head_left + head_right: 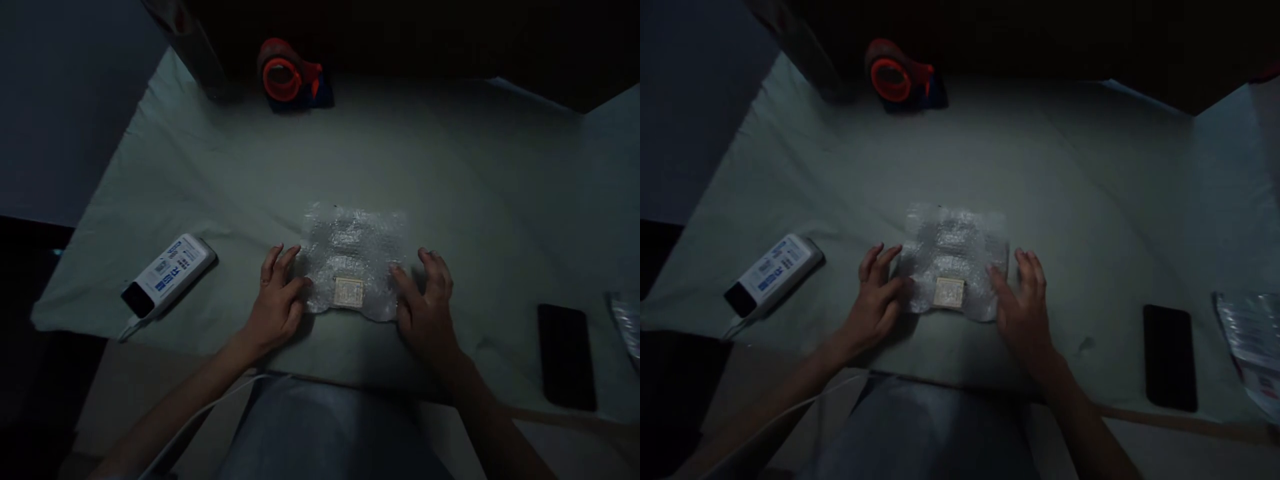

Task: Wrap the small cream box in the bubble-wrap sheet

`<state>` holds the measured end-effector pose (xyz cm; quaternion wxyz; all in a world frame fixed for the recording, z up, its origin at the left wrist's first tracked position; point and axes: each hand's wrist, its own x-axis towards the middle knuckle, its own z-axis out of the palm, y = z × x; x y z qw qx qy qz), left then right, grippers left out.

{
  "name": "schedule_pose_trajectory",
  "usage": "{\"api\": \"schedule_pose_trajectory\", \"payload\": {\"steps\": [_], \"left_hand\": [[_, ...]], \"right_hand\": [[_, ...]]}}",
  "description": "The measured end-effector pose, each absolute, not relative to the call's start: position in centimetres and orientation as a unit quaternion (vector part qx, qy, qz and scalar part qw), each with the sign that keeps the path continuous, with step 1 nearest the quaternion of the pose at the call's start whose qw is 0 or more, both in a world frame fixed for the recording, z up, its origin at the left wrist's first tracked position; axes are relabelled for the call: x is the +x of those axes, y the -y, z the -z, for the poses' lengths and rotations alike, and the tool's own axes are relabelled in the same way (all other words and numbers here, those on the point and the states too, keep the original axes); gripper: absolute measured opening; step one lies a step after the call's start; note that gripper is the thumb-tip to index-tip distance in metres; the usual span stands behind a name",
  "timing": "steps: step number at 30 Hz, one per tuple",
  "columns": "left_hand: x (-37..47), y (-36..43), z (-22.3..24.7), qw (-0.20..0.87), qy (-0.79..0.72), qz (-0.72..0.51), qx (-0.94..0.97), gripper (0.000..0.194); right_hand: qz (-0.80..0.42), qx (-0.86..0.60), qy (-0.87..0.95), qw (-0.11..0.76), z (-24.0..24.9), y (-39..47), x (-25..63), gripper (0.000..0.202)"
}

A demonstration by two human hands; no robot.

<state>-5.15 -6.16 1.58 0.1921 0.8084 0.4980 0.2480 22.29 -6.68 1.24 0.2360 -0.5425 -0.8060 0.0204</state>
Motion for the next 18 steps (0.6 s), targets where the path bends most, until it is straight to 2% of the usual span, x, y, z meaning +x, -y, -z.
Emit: {"api": "schedule_pose_trajectory", "payload": {"steps": [3,7,10,13,16,18], "left_hand": [[-5.5,6.1,-2.7,0.257,-0.421,-0.303,0.815,0.023],[-5.1,6.3,-3.2,0.321,-0.308,-0.275,0.852,0.019],[-4.7,7.1,-2.9,0.316,-0.280,-0.211,0.882,0.013],[-4.6,7.9,-2.4,0.299,-0.282,-0.167,0.896,0.015],[-4.6,8.4,-2.0,0.274,-0.285,-0.159,0.905,0.025],[-4.3,8.6,-1.9,0.267,-0.282,-0.164,0.907,0.024]], "right_hand": [[-0.041,-0.478,0.845,0.238,-2.0,6.9,23.1,0.026],[-0.100,-0.401,0.892,0.185,-2.4,7.7,24.0,0.028],[-0.180,-0.393,0.886,0.167,-2.7,8.5,24.4,0.028],[-0.232,-0.444,0.847,0.179,-2.9,9.1,24.7,0.031],[-0.229,-0.454,0.846,0.158,-2.9,9.2,24.4,0.028],[-0.210,-0.470,0.845,0.142,-3.0,9.1,23.8,0.022]]}}
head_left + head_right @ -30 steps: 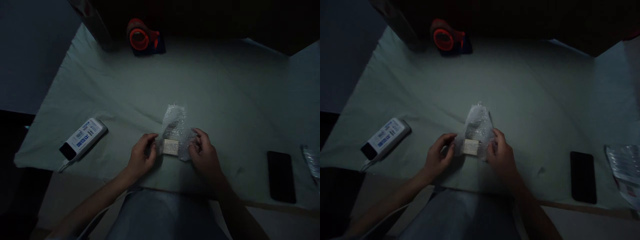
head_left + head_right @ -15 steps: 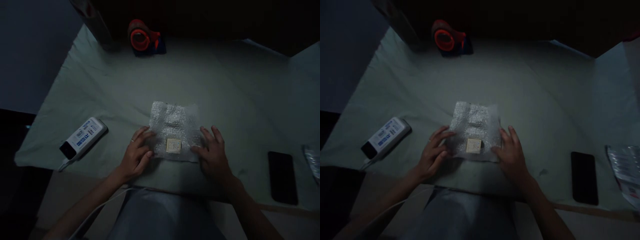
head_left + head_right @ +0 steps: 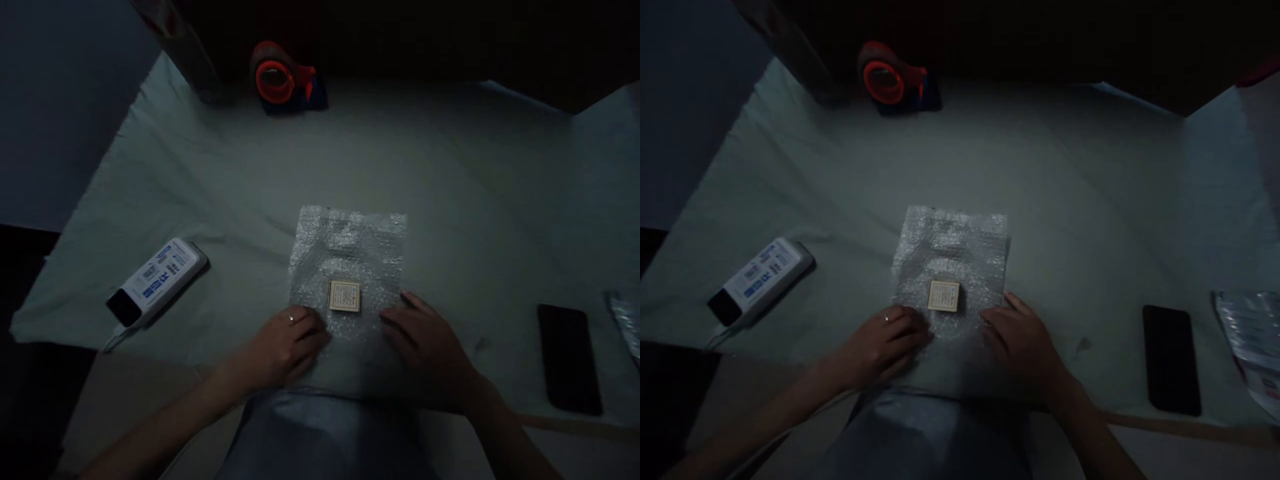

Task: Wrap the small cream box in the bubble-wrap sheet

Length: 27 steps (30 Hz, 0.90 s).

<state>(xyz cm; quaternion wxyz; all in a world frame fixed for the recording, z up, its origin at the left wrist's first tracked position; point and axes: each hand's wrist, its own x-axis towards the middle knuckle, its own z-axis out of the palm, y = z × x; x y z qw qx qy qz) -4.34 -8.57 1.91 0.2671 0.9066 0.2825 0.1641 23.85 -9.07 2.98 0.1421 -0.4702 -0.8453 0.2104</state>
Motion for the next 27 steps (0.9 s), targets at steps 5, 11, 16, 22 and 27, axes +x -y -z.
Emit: {"api": "schedule_pose_trajectory", "payload": {"steps": [5,11,16,22,27], "left_hand": [[-2.5,9.1,-2.0,0.271,-0.245,-0.163,0.917,0.026],[-0.3,9.5,-1.0,0.257,-0.194,-0.091,0.942,0.039],[-0.7,9.6,-0.2,0.253,-0.219,-0.083,0.939,0.040],[-1.2,9.2,-0.1,0.259,-0.231,-0.088,0.934,0.042],[-1.0,9.0,-0.3,0.261,-0.224,-0.080,0.936,0.041]], "right_hand": [[-0.168,-0.531,0.822,0.119,-3.2,8.1,20.8,0.047],[-0.218,-0.540,0.808,0.089,-2.7,6.6,18.4,0.041],[-0.199,-0.624,0.731,0.192,-3.5,6.4,22.0,0.032],[-0.143,-0.657,0.717,0.185,-2.3,6.8,26.9,0.038],[-0.131,-0.626,0.737,0.218,-1.2,6.9,27.3,0.054]]}}
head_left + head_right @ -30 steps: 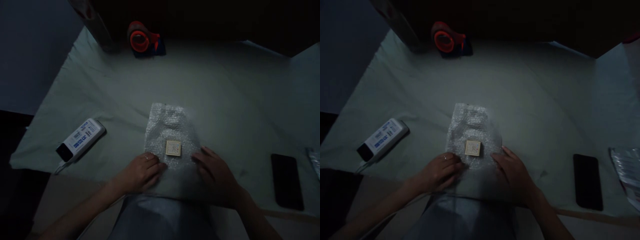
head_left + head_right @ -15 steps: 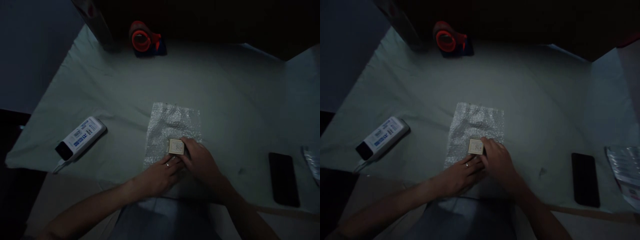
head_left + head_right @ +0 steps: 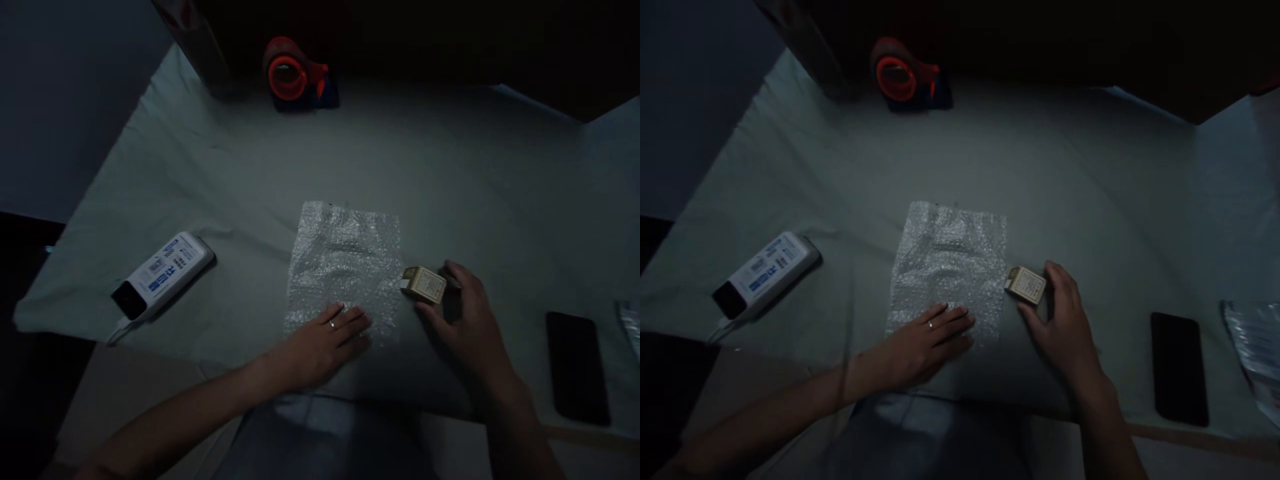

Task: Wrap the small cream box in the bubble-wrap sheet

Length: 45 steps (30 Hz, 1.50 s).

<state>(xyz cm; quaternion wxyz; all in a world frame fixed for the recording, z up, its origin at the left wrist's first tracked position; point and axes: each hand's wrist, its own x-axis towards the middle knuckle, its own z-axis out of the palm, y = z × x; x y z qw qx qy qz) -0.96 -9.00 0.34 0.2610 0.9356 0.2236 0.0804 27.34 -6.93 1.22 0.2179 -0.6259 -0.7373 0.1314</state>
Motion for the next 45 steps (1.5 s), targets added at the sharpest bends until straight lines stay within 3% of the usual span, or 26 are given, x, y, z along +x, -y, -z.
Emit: {"api": "schedule_pose_trajectory", "payload": {"steps": [4,8,14,29,34,38,41,45], "left_hand": [[-0.7,9.0,-0.3,0.261,-0.226,-0.082,0.935,0.038],[-0.4,9.1,-0.1,0.260,-0.217,-0.089,0.936,0.039],[0.4,8.8,-0.3,0.268,-0.210,-0.092,0.936,0.036],[0.4,8.8,-0.5,0.283,-0.214,-0.093,0.930,0.036],[-1.0,9.3,-2.3,0.280,-0.344,-0.104,0.890,0.038],[-2.1,8.8,-4.4,0.293,-0.400,-0.127,0.859,0.012],[-2.1,7.5,-5.5,0.283,-0.415,-0.166,0.849,0.012],[-1.8,5.0,-5.9,0.244,-0.439,-0.198,0.842,0.009]], "right_hand": [[-0.138,-0.678,0.675,0.257,-2.6,6.8,26.7,0.043],[-0.117,-0.664,0.653,0.346,-4.2,6.5,24.7,0.047],[-0.202,-0.490,0.809,0.256,-2.6,5.2,20.1,0.033],[-0.199,-0.494,0.814,0.231,-1.1,5.2,19.6,0.047],[-0.190,-0.502,0.822,0.192,-3.8,6.9,21.1,0.038],[-0.205,-0.434,0.870,0.110,-5.9,8.9,21.1,0.037],[-0.209,-0.450,0.864,0.085,-6.3,8.8,20.7,0.022],[-0.241,-0.489,0.831,0.116,-6.3,6.5,21.2,0.022]]}}
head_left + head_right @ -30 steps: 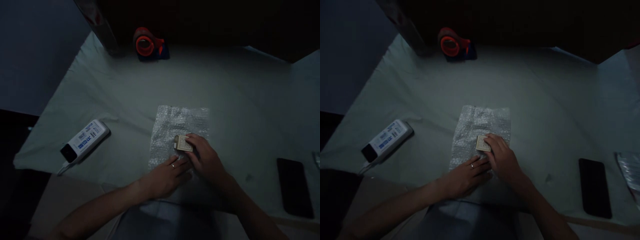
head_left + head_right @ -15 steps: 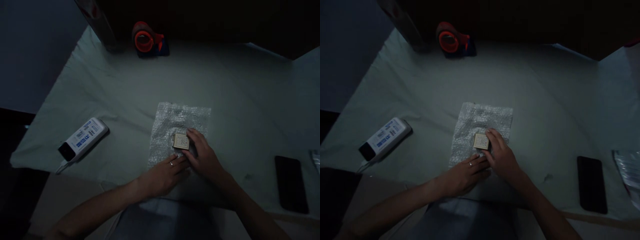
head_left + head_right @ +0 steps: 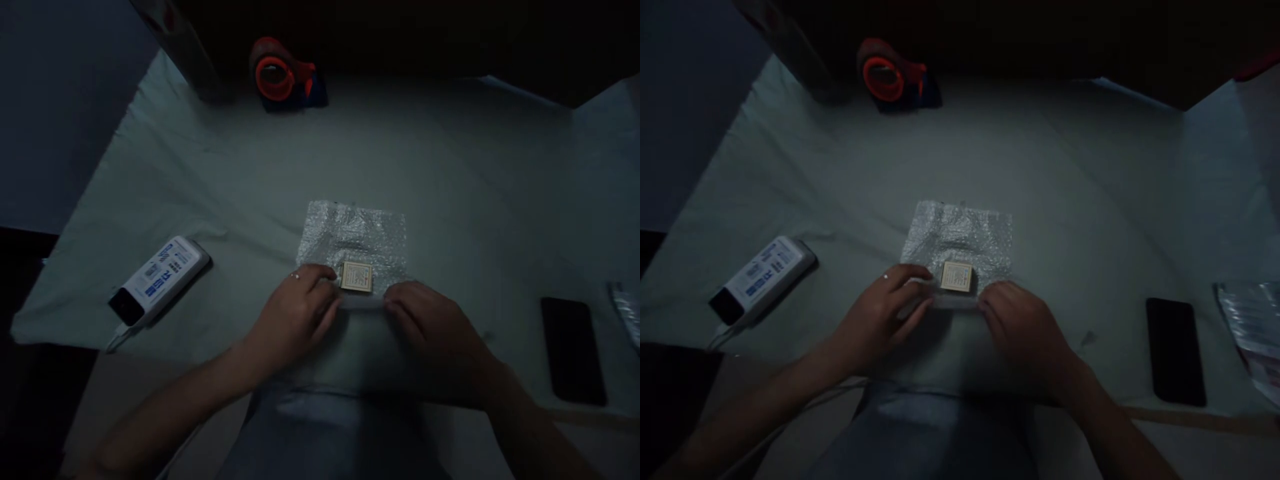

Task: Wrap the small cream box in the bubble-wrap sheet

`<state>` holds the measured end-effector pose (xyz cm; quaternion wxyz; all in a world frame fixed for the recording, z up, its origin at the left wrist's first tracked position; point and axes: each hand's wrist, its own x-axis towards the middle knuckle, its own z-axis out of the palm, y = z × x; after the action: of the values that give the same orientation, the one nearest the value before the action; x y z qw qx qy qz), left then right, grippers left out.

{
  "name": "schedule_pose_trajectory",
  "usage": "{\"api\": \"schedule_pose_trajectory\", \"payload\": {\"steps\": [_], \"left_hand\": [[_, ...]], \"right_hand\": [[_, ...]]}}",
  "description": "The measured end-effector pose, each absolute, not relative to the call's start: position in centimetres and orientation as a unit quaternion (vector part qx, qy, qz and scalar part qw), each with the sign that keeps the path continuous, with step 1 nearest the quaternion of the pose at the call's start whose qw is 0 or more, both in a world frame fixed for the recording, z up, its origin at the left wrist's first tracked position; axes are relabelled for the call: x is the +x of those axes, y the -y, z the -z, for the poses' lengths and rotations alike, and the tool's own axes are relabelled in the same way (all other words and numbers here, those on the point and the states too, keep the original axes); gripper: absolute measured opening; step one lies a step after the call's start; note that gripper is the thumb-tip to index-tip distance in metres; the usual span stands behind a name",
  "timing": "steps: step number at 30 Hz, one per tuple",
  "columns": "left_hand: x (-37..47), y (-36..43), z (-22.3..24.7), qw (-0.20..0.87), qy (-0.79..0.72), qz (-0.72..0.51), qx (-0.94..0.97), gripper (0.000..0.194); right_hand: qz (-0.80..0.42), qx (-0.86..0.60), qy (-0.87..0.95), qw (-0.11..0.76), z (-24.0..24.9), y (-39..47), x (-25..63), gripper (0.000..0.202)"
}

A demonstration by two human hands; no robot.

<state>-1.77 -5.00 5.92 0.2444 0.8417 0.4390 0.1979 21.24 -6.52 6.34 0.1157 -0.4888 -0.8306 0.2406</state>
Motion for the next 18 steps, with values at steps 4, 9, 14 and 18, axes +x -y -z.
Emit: {"api": "schedule_pose_trajectory", "payload": {"steps": [4,9,14,18], "left_hand": [[-1.5,2.5,-5.4,0.255,-0.455,-0.236,0.820,0.008],[-0.6,0.5,-4.1,0.402,-0.512,-0.264,0.712,0.008],[0.0,-0.1,-3.0,0.447,-0.544,-0.262,0.660,0.014],[0.3,-0.3,-2.5,0.436,-0.552,-0.247,0.666,0.012]], "right_hand": [[-0.251,-0.515,0.806,0.151,-5.6,4.3,21.8,0.020],[-0.243,-0.546,0.782,0.180,-4.0,3.0,21.8,0.017],[-0.101,-0.533,0.800,0.255,-3.8,3.4,21.5,0.016],[-0.049,-0.433,0.863,0.256,-4.0,4.7,20.3,0.023]]}}
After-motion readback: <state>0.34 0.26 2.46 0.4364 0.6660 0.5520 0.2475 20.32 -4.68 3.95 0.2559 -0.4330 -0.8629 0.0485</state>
